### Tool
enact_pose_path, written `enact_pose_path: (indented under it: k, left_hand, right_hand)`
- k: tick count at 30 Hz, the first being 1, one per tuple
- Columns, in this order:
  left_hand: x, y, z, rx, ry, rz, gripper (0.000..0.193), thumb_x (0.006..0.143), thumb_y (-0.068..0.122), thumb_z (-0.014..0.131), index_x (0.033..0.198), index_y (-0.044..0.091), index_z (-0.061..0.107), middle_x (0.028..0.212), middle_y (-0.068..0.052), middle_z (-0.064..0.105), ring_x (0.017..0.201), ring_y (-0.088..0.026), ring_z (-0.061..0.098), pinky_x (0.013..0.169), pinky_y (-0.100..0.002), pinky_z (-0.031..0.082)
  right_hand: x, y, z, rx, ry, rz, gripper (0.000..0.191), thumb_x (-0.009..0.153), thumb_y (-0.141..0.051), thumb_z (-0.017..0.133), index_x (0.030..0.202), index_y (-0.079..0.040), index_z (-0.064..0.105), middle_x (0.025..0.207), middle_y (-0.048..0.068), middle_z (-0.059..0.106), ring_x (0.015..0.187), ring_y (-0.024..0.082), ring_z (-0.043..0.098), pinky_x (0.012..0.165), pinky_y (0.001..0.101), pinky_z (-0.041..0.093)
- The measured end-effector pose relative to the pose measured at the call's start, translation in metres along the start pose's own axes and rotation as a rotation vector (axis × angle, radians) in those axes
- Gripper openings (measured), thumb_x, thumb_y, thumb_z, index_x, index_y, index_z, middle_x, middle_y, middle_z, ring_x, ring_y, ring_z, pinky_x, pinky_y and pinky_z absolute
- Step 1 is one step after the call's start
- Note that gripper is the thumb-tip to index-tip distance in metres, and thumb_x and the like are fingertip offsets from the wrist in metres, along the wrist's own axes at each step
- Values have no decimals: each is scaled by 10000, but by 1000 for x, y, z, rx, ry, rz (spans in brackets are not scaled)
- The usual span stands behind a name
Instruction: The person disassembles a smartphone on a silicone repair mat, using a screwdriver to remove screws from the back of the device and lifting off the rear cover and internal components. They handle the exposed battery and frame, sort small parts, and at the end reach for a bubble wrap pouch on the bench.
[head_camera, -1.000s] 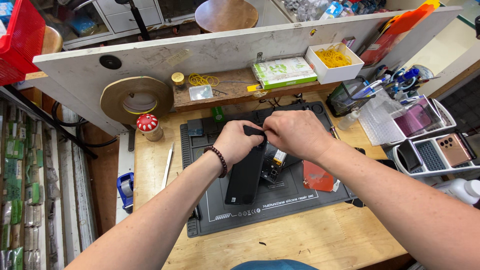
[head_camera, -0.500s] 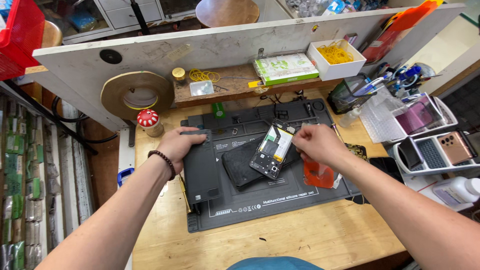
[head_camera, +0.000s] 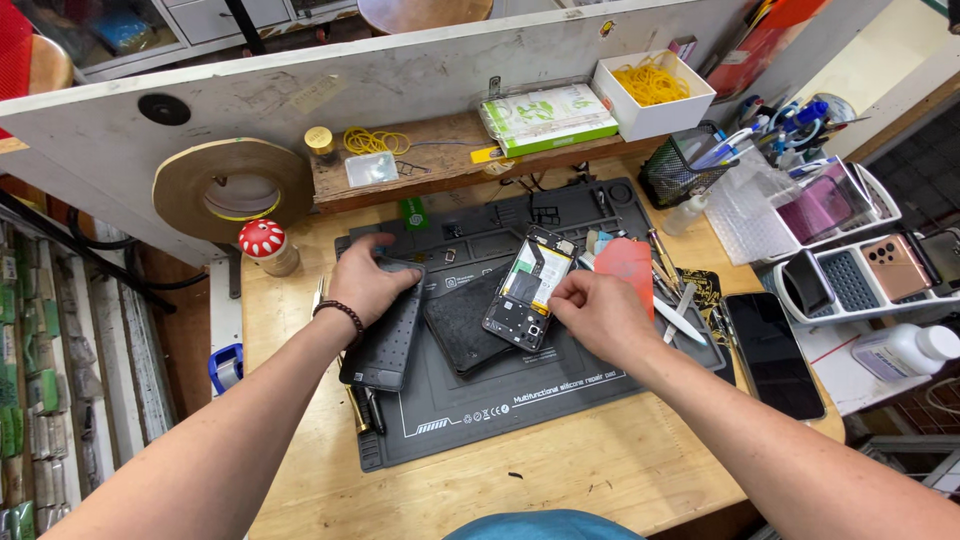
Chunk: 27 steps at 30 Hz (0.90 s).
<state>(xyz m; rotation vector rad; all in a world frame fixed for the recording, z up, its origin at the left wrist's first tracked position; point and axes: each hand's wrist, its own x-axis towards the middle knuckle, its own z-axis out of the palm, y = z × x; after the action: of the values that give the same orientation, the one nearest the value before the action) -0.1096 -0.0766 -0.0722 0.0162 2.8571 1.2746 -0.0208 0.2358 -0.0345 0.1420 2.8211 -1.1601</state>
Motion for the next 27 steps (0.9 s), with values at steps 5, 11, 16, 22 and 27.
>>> enact_pose_path:
  k: [5, 11, 16, 22, 27]
  left_hand:
    - [-14, 21, 2, 237, 67, 195, 479, 740, 210, 834, 1189, 103, 711, 1184, -211, 679, 1111, -387, 642, 969, -432, 511]
    - [-38, 68, 30, 15, -187, 127, 225, 815, 239, 787, 977, 83, 783, 949, -133, 780, 902, -277, 768, 841, -377, 599]
    - [-49, 94, 50, 127, -260, 65, 246, 790, 246, 800, 991, 104, 794, 933, -124, 770, 887, -301, 748, 823, -411, 584]
    - [-58, 98, 54, 237, -158, 235, 121, 842, 152, 718, 891, 60, 780, 958, -151, 739, 928, -353, 701, 818, -472, 560]
    - [-63, 95, 56, 394, -148, 417, 57, 868, 36, 628, 895, 17, 674, 995, -177, 695, 1009, -363, 668, 838, -484, 552]
  right_hand:
    - [5, 6, -6, 73, -6, 131, 180, 892, -205, 713, 957, -39, 737, 762, 37, 751, 619, 131, 691, 571, 310, 539]
    - [24, 7, -16, 76, 10, 106, 457, 927, -175, 659, 1372, -115, 570, 805, 80, 695, 583, 160, 675, 554, 317, 544]
    - [40, 2, -14, 110, -153, 187, 650, 933, -159, 596, 1551, -177, 394, 780, 65, 706, 565, 173, 643, 510, 338, 560]
    - [35, 0, -11, 19, -146, 135, 738, 884, -144, 699, 1556, -147, 394, 683, 66, 684, 536, 163, 652, 504, 330, 544]
    - [32, -3, -10, 115, -136, 223, 839, 861, -120, 717, 1589, -171, 303, 690, 51, 662, 540, 153, 643, 477, 331, 546]
